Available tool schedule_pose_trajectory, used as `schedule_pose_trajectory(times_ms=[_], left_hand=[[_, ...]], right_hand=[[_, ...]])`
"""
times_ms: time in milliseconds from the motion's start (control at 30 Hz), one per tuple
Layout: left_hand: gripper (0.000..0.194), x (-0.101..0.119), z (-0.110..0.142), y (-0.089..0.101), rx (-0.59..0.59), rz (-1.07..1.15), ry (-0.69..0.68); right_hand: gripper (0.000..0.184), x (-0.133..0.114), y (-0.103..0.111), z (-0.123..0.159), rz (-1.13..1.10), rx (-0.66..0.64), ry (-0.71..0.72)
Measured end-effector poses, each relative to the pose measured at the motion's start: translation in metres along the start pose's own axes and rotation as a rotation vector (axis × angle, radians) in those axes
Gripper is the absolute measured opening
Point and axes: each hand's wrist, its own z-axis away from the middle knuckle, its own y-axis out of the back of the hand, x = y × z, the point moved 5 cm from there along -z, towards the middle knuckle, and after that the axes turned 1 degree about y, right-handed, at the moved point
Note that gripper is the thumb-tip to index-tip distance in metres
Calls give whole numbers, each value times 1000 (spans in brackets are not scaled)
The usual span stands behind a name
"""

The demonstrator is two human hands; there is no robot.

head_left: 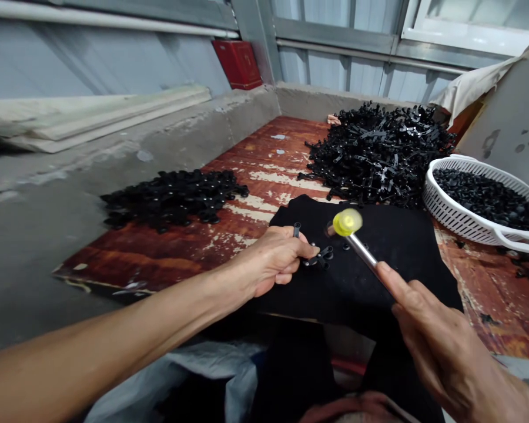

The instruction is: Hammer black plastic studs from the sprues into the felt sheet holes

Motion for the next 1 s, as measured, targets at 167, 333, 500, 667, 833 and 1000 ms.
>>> schedule_pose_trajectory(times_ms=[167,333,500,667,833,1000], left_hand=[[29,-1,-1,0,-9,9,-8],[31,-2,-1,0,-9,28,13],[30,-2,0,0,-20,35,3],[30,-3,-1,1,-11,35,5],[30,-2,0,1,-11,47,3],[31,-2,1,0,-4,54,17]], right_hand=[[76,2,-5,0,62,28,2],[67,10,-10,0,-23,-21,-56],[70,7,-9,1,-7,17,-34],[66,10,-13,1,-63,-38,-68],[66,10,-14,1,-10,-37,-44],[71,10,-11,0,-33,-18,-46]])
